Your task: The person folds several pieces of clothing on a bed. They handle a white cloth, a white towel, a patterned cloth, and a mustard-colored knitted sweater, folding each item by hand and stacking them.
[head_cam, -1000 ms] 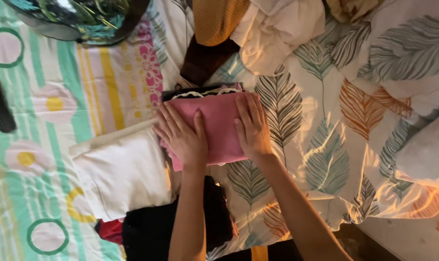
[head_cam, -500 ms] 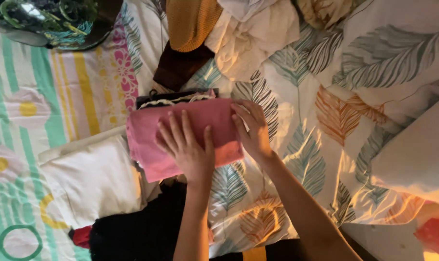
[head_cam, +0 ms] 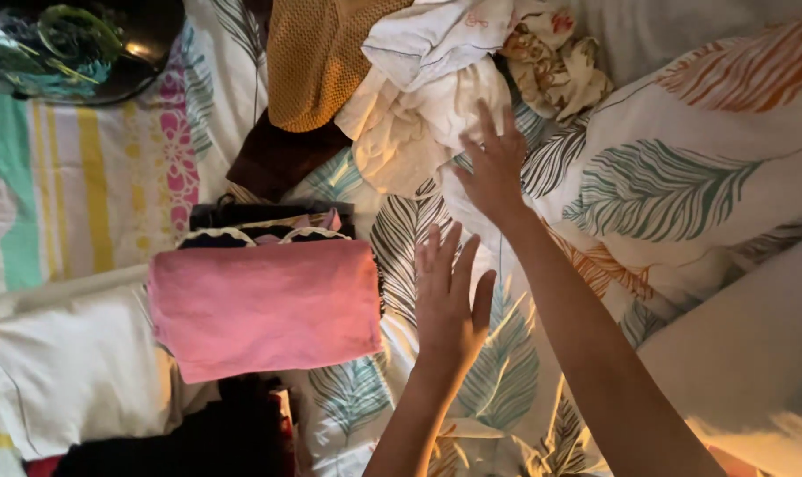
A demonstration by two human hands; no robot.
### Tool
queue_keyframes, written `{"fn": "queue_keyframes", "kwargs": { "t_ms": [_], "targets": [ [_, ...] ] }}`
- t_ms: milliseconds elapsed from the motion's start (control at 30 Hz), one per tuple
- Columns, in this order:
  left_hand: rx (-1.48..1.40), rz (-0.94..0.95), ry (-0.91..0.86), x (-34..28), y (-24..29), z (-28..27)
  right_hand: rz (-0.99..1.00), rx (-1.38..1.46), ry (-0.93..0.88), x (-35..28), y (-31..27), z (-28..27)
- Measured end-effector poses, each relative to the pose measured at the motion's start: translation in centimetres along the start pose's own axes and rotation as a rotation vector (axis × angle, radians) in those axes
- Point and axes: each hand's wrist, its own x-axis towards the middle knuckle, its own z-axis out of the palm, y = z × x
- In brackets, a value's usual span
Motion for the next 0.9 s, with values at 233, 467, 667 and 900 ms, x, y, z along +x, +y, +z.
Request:
{"fn": "queue_keyframes", "kwargs": {
  "t_ms": [233,467,667,900],
  "targets": [
    [0.01,-0.047,-0.053,-3.2,-1.4,1.7,0.205,0.416,0.035,-7.6,0.3,1.0],
    [-0.02,-0.159,0.026,0.1,-8.4,7.2,0.41,0.912,-0.168,-21.4,-1.6,-2.9],
    [-0.406,-0.372,0.072,13.9,-19.3,18.8,0.54,1.046,-0.318,-25.7,-2.1,-6.9],
    [-0.356,-0.226,0.254,11.1,-14.3,15.8,0.593,1.122,-0.183,-26.0,-2.4,-8.1]
  ]
}}
